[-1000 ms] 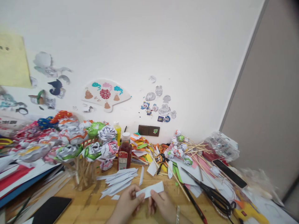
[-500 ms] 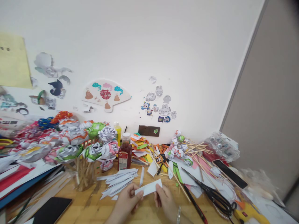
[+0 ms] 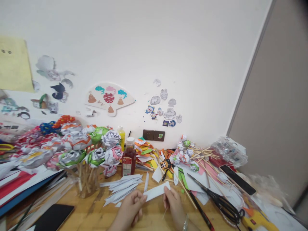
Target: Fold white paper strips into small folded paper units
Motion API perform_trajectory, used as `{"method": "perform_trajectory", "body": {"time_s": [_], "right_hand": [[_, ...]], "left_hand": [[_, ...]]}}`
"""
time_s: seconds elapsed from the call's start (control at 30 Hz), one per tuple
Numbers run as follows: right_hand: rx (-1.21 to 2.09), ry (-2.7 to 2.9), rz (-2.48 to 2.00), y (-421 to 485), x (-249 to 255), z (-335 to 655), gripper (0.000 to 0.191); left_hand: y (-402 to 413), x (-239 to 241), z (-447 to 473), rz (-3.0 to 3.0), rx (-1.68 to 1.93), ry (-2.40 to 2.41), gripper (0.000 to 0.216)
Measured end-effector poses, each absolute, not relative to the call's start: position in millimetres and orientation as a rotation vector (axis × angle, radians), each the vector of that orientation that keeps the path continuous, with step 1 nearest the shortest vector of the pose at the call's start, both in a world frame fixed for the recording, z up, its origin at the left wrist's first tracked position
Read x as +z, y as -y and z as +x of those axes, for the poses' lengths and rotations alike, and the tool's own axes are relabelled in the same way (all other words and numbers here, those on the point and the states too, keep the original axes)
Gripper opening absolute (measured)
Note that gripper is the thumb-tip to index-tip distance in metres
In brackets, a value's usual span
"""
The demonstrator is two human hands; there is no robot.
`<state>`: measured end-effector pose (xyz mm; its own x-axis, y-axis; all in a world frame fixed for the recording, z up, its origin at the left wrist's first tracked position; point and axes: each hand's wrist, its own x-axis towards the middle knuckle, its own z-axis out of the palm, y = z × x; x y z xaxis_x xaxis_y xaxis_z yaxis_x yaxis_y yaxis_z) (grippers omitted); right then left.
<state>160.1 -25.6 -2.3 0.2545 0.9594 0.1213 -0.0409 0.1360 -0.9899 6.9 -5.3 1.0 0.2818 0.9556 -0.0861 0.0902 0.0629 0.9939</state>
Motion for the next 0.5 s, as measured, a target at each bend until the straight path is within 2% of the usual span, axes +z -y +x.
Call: {"method": "perform_trajectory", "body": {"time_s": [0.2, 0.37, 0.5], "right_hand": [[0.920, 1.019, -1.156, 23, 0, 167, 0.044], [1.107, 1.272, -1.107, 30, 0, 157, 0.047], [1.084, 1.304, -1.090, 31, -4, 153, 0.047]], "left_hand": [[-1, 2, 5, 1.171, 0.923, -0.937, 0.043], [12, 10, 10, 1.068, 0.772, -0.781, 0.048], [27, 12, 14, 1.007, 0.619, -0.634, 0.041]]}}
